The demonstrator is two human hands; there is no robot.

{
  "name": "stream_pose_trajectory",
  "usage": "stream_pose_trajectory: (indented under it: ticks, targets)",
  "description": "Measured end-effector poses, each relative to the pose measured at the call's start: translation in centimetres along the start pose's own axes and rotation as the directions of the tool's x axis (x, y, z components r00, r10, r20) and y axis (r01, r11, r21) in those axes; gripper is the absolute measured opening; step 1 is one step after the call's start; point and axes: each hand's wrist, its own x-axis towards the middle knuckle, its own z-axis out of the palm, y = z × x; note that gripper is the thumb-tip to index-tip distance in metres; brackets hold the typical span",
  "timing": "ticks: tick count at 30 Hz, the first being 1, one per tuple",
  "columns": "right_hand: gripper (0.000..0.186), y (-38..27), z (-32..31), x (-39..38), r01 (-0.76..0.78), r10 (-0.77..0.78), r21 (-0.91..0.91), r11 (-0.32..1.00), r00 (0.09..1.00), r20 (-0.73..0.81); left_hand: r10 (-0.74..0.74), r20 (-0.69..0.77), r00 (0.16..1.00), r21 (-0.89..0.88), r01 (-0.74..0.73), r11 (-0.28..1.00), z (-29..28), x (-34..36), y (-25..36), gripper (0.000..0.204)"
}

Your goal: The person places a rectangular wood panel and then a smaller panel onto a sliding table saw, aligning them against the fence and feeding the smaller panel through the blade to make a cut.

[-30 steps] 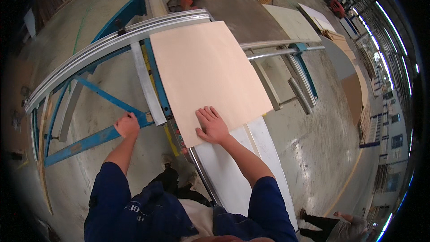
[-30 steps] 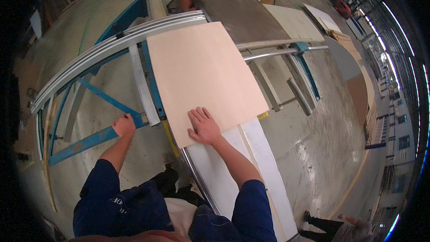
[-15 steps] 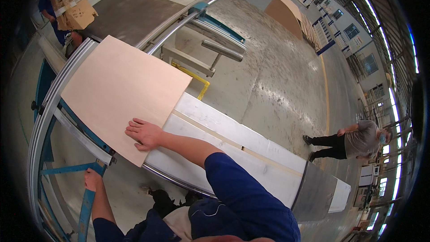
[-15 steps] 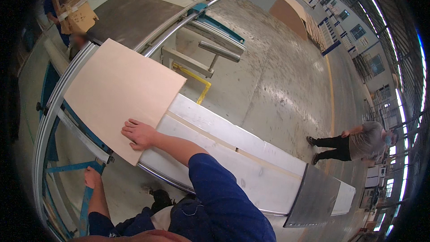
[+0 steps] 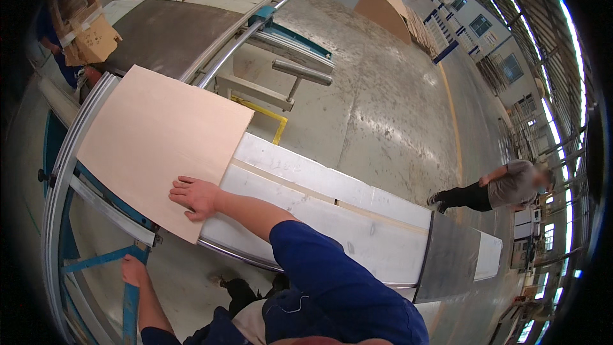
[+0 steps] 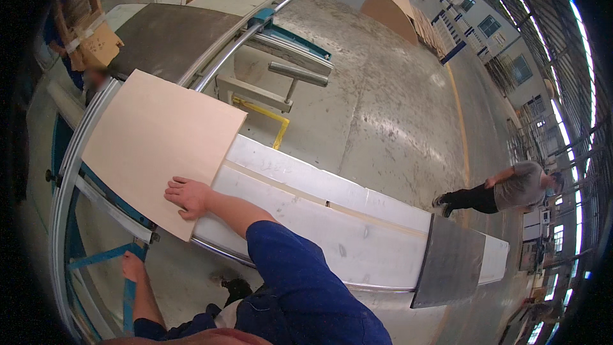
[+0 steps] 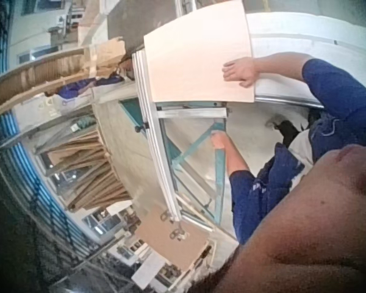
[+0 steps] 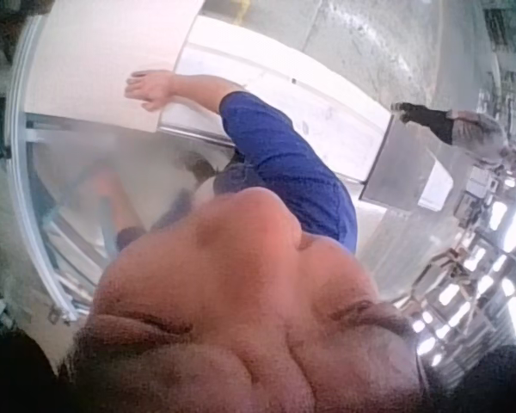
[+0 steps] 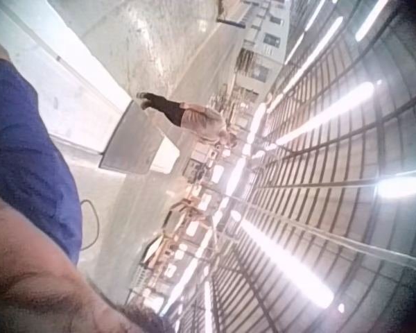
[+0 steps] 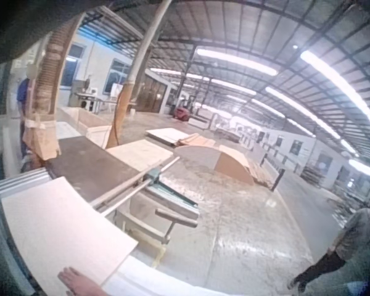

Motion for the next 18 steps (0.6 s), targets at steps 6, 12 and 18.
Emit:
stream_pose_trajectory:
  ticks: [6,12,18]
  targets:
    - [0.068,0.1,0.1,0.0,0.023,-0.023,0.005,1.000,0.999,-0.045,-0.035,-0.022,0.999,0.004,0.035,0.999,-0.4,-0.1,0.5,0.044]
    - [0.065,0.1,0.1,0.1,0.030,-0.026,0.066,0.997,0.998,-0.062,-0.104,0.051,0.993,-0.045,0.106,0.993,-1.7,-0.4,1.2,0.045]
    - [0.062,-0.1,0.1,0.1,0.012,-0.010,0.048,0.999,0.999,-0.051,-0.076,0.008,0.997,-0.050,0.076,0.996,-2.9,-1.0,1.5,0.047]
